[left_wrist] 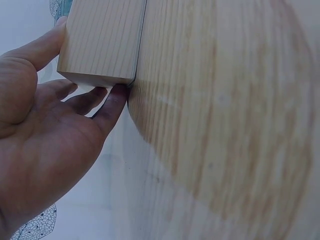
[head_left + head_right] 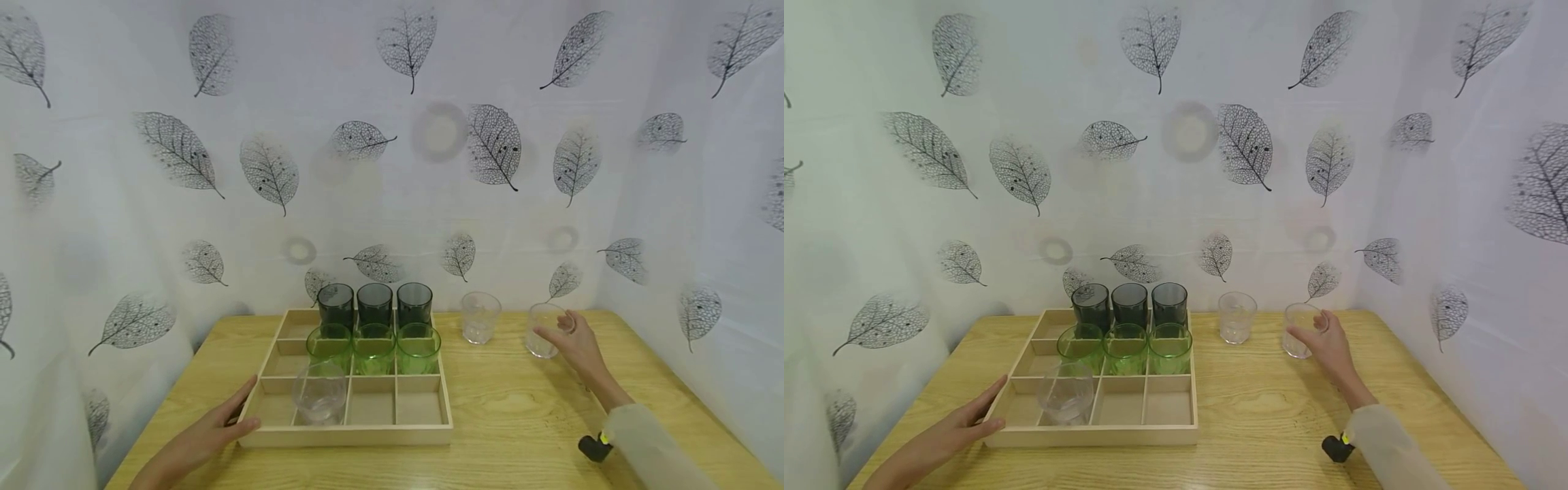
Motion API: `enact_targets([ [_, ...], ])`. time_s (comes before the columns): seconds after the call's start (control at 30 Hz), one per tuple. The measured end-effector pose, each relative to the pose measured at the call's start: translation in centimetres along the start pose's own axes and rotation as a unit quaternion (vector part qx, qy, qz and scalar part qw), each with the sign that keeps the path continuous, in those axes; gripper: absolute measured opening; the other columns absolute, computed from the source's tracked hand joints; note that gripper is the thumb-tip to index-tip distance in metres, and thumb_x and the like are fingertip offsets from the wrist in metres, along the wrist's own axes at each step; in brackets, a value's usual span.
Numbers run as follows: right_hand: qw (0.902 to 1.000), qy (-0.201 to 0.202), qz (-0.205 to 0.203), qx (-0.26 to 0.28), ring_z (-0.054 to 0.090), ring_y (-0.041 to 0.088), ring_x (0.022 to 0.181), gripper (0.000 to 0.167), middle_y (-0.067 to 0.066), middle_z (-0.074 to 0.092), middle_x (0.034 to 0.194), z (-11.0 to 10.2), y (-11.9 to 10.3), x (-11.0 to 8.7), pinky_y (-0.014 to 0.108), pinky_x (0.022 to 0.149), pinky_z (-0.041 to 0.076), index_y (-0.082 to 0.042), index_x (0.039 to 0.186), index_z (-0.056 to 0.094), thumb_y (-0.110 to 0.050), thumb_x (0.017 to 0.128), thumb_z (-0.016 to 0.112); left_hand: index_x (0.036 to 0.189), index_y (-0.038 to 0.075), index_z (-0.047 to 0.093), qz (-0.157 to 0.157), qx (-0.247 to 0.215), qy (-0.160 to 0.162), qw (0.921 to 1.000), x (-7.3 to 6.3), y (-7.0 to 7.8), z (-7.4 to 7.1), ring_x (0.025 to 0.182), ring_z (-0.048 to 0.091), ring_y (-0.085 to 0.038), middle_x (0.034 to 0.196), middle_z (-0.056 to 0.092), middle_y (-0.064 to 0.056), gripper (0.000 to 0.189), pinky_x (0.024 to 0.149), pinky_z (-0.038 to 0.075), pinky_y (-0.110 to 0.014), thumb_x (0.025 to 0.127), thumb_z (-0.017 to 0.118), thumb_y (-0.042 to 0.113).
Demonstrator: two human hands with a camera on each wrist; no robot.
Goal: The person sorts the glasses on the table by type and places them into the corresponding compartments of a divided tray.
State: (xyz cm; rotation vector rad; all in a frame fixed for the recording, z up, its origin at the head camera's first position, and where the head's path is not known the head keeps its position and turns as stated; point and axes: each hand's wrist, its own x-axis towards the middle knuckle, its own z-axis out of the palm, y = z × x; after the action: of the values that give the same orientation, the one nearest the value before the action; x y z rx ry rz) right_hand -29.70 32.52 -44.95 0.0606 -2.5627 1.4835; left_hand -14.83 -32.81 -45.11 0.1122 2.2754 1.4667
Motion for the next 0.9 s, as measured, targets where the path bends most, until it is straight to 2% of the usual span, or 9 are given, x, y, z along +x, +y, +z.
enact_targets([
  [0.3, 0.9997, -0.002, -0.015, -0.017, 0.037, 0.054, 0.138, 0.102, 0.038, 0.034, 0.155, -0.6, -0.8, -1.8, 0.068, 0.111, 0.031, 0.011, 0.161, 0.007, -0.041, 0.099, 0.071, 0.167, 0.015, -0.007, 0.001, -0.003, 0.000, 1.0000, 0.2, -0.1, 0.0, 0.150, -0.003, -0.054, 0.169, -0.013, -0.024, 0.082, 0.115, 0.016, -0.072, 0.111, 0.052, 0.031],
  [0.5, 0.9994, -0.018, -0.026, -0.013, 0.038, 0.051, 0.137, 0.101, 0.036, 0.035, 0.154, -0.8, -1.7, -3.1, 0.069, 0.109, 0.032, 0.011, 0.161, 0.006, -0.038, 0.100, 0.070, 0.167, 0.015, -0.007, -0.002, -0.004, 0.001, 1.0000, 0.2, -0.1, 0.0, 0.150, -0.003, -0.054, 0.169, -0.014, -0.024, 0.082, 0.115, 0.016, -0.072, 0.111, 0.051, 0.031],
  [0.73, 0.9985, -0.026, -0.032, -0.037, 0.048, 0.049, 0.129, 0.098, 0.035, 0.042, 0.150, -0.7, -3.0, -4.9, 0.066, 0.104, 0.040, 0.012, 0.159, 0.013, -0.039, 0.099, 0.071, 0.167, 0.013, -0.006, 0.000, 0.010, 0.007, 0.9999, 0.2, -0.1, 0.0, 0.150, 0.000, -0.054, 0.169, -0.011, -0.025, 0.082, 0.115, 0.020, -0.069, 0.111, 0.052, 0.031],
  [0.8, 0.9980, -0.028, -0.036, -0.044, 0.051, 0.047, 0.128, 0.096, 0.033, 0.045, 0.149, -0.6, -3.4, -5.4, 0.061, 0.103, 0.044, 0.012, 0.159, 0.016, -0.039, 0.099, 0.071, 0.167, 0.014, -0.005, -0.001, 0.012, 0.009, 0.9999, 0.1, -0.1, 0.0, 0.150, 0.001, -0.054, 0.169, -0.010, -0.025, 0.082, 0.115, 0.021, -0.069, 0.110, 0.052, 0.032],
  [0.9, 0.9972, -0.034, -0.042, -0.051, 0.053, 0.045, 0.127, 0.093, 0.031, 0.049, 0.147, -0.4, -4.2, -6.2, 0.039, 0.100, 0.047, 0.010, 0.159, 0.020, -0.038, 0.098, 0.073, 0.167, 0.014, -0.004, 0.000, 0.015, 0.012, 0.9998, 0.0, -0.1, 0.1, 0.150, 0.003, -0.054, 0.169, -0.009, -0.025, 0.082, 0.115, 0.022, -0.068, 0.110, 0.052, 0.032],
])
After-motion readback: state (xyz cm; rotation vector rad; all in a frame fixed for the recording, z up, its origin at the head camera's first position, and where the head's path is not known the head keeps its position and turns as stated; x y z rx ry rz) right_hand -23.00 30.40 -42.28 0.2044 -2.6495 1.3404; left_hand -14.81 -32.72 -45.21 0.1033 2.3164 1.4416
